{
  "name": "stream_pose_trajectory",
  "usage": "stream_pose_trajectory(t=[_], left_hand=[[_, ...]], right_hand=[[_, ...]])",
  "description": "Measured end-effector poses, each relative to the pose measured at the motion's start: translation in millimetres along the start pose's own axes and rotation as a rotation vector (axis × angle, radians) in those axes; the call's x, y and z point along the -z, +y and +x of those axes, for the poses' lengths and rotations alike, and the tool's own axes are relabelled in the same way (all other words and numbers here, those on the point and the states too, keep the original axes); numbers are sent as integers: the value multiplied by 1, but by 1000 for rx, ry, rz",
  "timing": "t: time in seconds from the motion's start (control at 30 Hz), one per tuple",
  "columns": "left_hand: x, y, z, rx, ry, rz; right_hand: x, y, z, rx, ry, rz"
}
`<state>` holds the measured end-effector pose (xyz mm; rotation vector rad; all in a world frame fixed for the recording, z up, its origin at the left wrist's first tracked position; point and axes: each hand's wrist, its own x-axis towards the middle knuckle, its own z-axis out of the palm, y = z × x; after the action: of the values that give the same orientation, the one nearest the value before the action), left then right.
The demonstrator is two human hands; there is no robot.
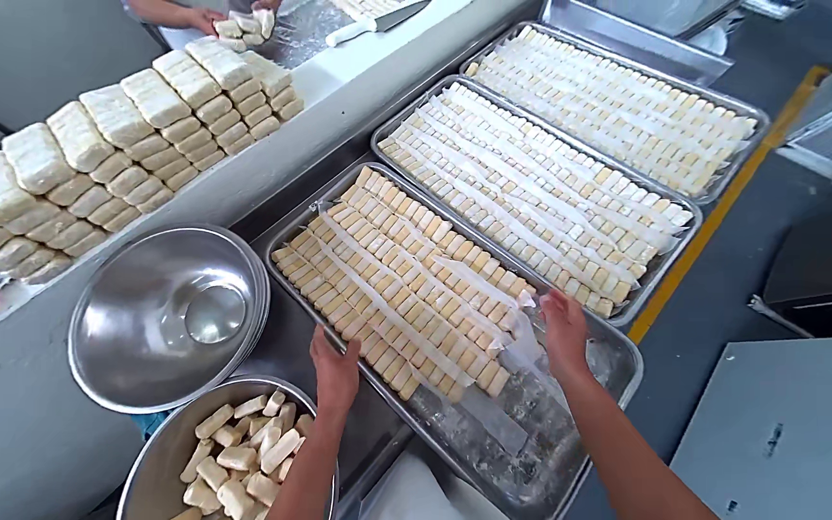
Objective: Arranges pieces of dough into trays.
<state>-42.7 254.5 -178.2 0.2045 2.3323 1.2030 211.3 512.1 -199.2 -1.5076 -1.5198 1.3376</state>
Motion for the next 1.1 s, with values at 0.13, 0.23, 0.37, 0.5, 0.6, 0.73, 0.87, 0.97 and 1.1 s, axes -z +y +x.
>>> stream_pose_trajectory(t=[0.13,0.23,0.37,0.5,0.6,0.73,0.87,0.97,1.1], left_hand=[[-22,-16,0,185,-46,-68],[-30,-21,3,224,-46,58],[-29,-20,5,221,-70,155],[-30,-21,4,215,-56,129],[-32,-22,5,210,-49,142],[-33,-23,4,195,-52,146],[-29,-26,3,188,-53,136],[-30,-25,4,178,-55,133],[-30,-26,4,179,-60,111]], right_hand=[[-6,18,4,-238,38,187],[-27,10,15,-265,67,258],[-34,1,27,-356,135,377],[-29,10,30,-369,99,455],[-24,15,27,-356,74,562],[-10,23,26,-342,-26,616],[-6,18,24,-321,-53,422],[-15,3,23,-355,-114,409],[-26,2,36,-316,-98,239]])
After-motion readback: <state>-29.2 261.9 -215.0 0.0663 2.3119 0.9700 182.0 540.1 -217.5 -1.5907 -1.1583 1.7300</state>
